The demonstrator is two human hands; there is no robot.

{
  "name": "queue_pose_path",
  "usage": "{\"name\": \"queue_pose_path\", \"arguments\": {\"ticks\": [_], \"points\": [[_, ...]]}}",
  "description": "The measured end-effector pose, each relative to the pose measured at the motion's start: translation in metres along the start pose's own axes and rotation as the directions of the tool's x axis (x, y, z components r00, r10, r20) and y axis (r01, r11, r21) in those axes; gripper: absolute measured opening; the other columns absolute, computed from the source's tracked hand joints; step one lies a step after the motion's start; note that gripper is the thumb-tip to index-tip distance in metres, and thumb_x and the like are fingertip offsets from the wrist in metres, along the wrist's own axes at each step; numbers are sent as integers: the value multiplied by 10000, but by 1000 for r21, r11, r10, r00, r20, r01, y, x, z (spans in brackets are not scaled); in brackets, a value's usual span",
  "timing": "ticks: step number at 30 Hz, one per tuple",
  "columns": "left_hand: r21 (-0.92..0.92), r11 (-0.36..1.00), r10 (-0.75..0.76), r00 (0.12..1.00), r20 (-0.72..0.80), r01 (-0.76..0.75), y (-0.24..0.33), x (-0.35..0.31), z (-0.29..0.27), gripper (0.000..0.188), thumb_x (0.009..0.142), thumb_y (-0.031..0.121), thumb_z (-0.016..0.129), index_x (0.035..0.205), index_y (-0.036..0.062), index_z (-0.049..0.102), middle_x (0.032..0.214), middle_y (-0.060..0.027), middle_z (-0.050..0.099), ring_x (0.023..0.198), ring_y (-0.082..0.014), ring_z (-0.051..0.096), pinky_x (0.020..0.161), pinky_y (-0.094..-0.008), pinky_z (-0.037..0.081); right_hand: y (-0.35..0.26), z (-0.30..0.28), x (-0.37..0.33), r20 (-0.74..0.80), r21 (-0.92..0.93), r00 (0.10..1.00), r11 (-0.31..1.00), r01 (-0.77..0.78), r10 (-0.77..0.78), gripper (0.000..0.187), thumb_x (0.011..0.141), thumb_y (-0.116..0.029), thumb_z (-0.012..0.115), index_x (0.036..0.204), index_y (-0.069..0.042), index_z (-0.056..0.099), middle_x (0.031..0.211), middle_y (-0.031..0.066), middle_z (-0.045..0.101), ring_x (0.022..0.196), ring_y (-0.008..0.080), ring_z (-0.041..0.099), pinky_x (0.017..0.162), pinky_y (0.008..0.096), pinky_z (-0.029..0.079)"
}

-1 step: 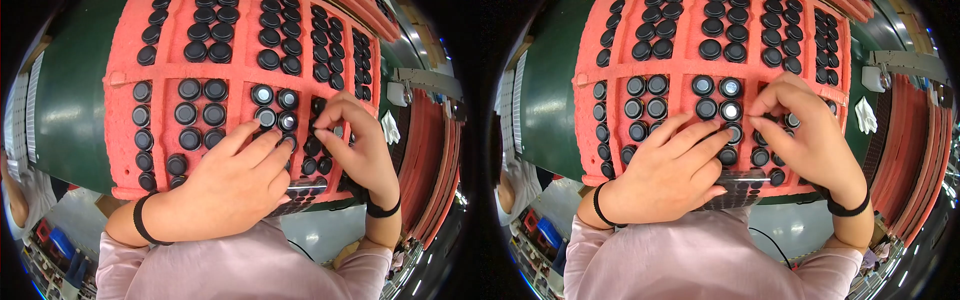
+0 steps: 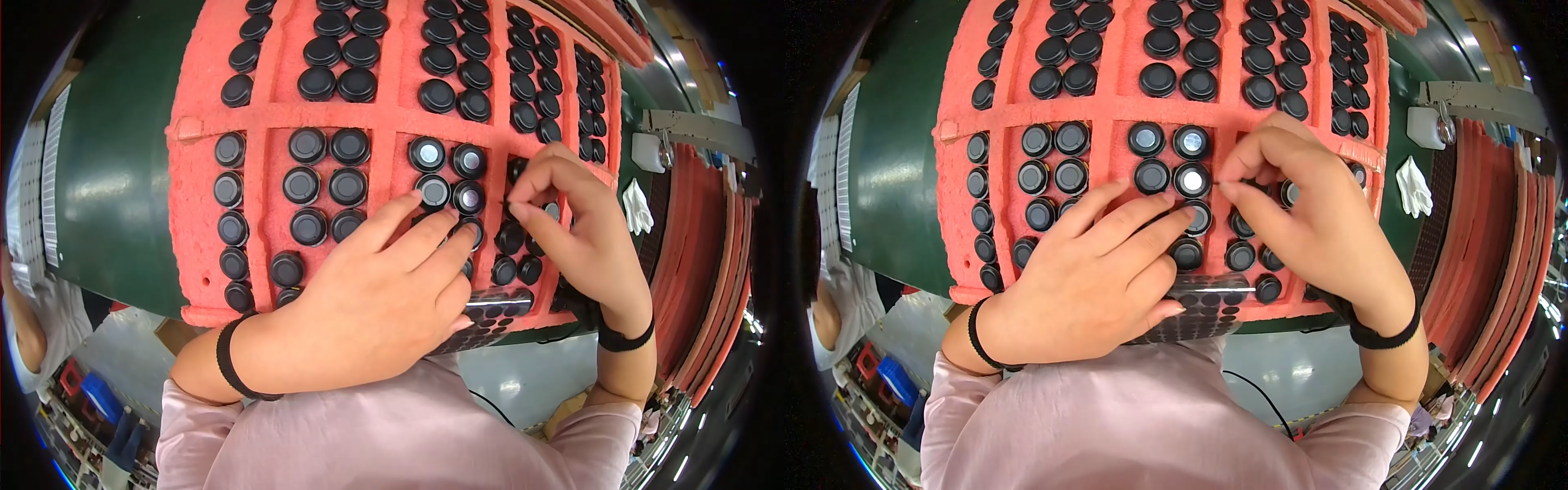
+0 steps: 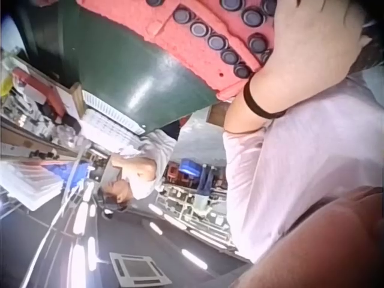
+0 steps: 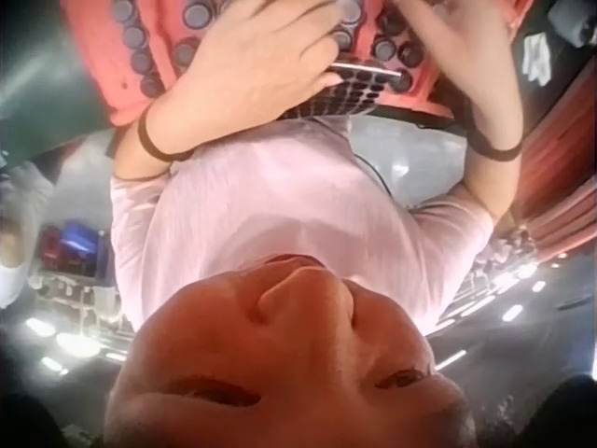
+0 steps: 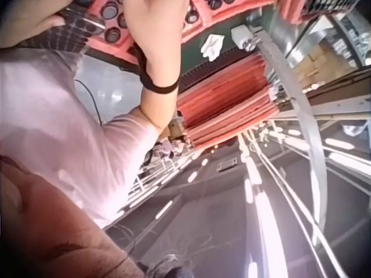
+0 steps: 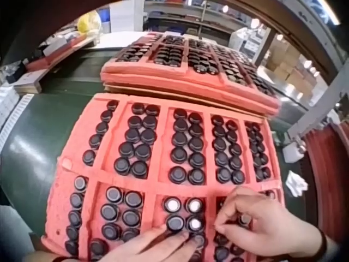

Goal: The person peels small circular stickers from a sheet and applies them to the center of black circular components held in a pink foam tray.

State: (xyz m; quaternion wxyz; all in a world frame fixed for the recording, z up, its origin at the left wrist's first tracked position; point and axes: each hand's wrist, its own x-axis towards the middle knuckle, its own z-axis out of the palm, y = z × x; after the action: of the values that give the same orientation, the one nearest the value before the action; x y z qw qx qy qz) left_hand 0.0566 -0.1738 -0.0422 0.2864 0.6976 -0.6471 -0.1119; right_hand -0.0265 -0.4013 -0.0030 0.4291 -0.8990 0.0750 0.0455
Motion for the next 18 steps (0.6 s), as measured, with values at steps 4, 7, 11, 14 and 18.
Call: {"name": "queue_pose_path", "arguments": {"ticks": [4, 7, 11, 14, 18], "points": [[28, 1000, -8, 999, 34, 7, -3, 0, 3, 385, 719, 349, 817, 881, 45, 646, 1351, -154, 630, 1313, -310, 552, 1149, -556, 381, 7, 9, 11, 78, 74, 988, 988, -137, 131, 82, 904, -6, 692, 943, 9, 621, 939, 42, 558, 807, 143, 528, 735, 268, 434], [28, 1000, -10, 999, 48, 9, -4, 1, 4, 384, 721, 350, 819, 878, 45, 647, 1361, -152, 626, 1334, -307, 542, 1163, -558, 368, 12, 15, 13, 103, 6, 993, 998, -67, 66, 47, 934, 4, 650, 969, 16, 620, 925, 35, 532, 776, 126, 479, 706, 269, 420], [10, 1000, -16, 998, 55, 16, -7, 1, 6, 377, 725, 341, 821, 875, 43, 646, 1367, -154, 622, 1347, -299, 538, 1180, -557, 355, 17, 17, 14, 108, -24, 994, 999, -28, 31, 50, 933, 8, 645, 976, 16, 622, 924, 38, 531, 766, 134, 462, 700, 277, 416], [-9, 1000, -23, 999, 48, 23, -7, 1, 7, 376, 725, 336, 824, 874, 41, 644, 1368, -157, 620, 1351, -295, 538, 1187, -557, 350, 17, 19, 15, 116, -48, 993, 999, -25, 31, 51, 932, 5, 646, 978, 13, 626, 922, 37, 533, 769, 137, 466, 702, 279, 415], [-3, 1000, -22, 999, 45, 22, -7, 1, 7, 371, 724, 329, 825, 872, 41, 644, 1368, -159, 619, 1352, -292, 540, 1196, -555, 342, 15, 19, 16, 118, -72, 993, 997, -13, 21, 50, 929, 4, 645, 976, 10, 630, 916, 40, 535, 772, 144, 471, 706, 284, 415]]}}
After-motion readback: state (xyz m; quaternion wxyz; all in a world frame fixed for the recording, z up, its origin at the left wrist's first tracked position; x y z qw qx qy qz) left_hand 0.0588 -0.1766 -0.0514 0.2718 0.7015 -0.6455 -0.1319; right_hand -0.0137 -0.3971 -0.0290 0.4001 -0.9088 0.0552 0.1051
